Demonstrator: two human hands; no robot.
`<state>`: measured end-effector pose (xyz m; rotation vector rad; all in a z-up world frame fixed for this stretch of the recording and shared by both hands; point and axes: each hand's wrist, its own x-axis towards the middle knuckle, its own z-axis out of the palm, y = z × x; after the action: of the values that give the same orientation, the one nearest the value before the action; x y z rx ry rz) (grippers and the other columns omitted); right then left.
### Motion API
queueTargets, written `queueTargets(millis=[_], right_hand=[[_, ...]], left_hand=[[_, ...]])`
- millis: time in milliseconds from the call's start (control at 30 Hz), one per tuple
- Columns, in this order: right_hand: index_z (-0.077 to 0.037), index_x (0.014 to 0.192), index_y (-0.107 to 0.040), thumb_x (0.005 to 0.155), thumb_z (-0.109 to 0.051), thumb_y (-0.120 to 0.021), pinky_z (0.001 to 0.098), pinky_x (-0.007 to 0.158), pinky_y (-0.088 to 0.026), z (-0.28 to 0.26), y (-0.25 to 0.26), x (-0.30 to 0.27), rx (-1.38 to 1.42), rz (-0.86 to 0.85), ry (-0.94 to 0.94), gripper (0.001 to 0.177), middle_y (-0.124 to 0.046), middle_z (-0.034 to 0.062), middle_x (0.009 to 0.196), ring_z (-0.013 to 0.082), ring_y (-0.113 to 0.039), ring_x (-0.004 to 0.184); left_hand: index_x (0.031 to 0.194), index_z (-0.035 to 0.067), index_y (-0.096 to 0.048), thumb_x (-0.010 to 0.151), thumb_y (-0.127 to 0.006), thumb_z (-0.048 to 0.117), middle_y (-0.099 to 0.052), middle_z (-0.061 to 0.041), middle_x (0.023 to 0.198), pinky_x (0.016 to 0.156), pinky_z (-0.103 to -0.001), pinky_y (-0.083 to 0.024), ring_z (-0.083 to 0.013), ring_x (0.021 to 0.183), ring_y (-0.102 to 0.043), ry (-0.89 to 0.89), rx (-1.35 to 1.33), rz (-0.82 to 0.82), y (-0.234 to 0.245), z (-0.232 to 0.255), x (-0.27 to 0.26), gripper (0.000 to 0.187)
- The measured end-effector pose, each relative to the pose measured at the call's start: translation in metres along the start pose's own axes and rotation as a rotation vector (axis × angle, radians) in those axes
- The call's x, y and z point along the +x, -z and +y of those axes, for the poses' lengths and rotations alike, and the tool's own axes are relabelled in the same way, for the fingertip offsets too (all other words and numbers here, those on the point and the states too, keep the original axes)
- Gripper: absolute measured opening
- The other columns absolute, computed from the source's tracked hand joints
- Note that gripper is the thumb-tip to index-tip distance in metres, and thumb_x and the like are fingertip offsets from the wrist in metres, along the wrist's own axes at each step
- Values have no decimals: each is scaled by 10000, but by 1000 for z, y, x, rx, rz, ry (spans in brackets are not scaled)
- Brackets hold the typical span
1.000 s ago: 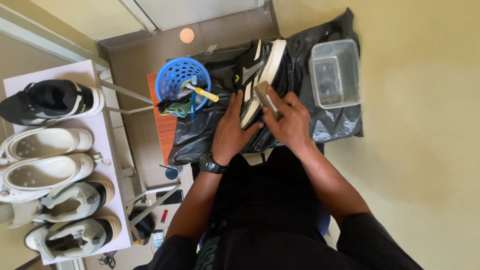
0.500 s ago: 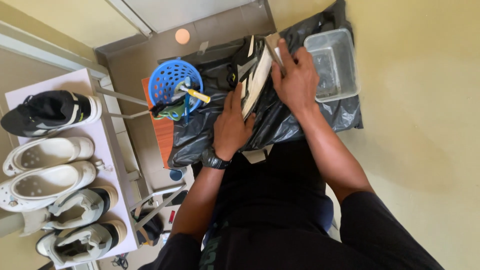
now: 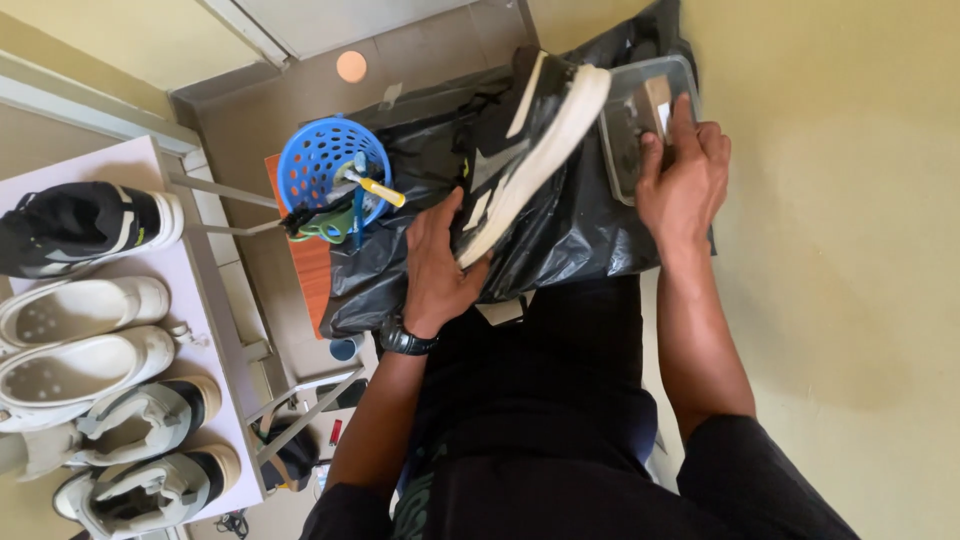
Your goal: Brushing the midsole of a black and white sneaker using a small brush to clean it.
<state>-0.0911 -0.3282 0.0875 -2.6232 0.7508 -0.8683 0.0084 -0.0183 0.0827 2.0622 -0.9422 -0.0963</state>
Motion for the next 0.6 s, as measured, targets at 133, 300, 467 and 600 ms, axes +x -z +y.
queueTargets(millis=[133, 300, 467, 600], right_hand=[[-136, 1338, -729, 907, -305, -830, 521, 681, -583, 15, -17, 2, -173, -73, -73, 474, -616, 42, 997, 282, -603, 974], [-271, 1360, -711, 908, -410, -785, 617, 772, -577, 2, -13, 19, -184, -395, -228, 479, -700, 108, 1086, 376, -670, 1045], [-336, 1327, -722, 913, -490, -734, 610, 775, -582, 25, -39, 13, -225, -478, -246, 442, -709, 99, 1088, 404, -702, 987], [-382, 1320, -717, 917, -540, -723, 593, 786, -590, 25, -37, 14, -175, -475, -295, 433, -728, 79, 1064, 379, -705, 1008]], left_hand=[[1564, 88, -440, 766, -865, 117, -589, -141, 1374, 1164, -545, -315, -371, 1244, -544, -104, -51, 125, -8, -22, -8, 904], [1468, 80, -579, 818, -782, 70, -618, -167, 1238, 1060, -566, -403, -395, 1135, -585, -279, 158, 180, 11, -13, -13, 681], [1392, 192, -671, 889, -687, 134, -651, -99, 1217, 1065, -551, -401, -335, 1138, -616, -361, 376, 182, 5, -26, -19, 507], [1367, 236, -678, 978, -611, 125, -663, -77, 1226, 1088, -574, -376, -307, 1167, -606, -421, 520, 140, -8, -40, -27, 410]])
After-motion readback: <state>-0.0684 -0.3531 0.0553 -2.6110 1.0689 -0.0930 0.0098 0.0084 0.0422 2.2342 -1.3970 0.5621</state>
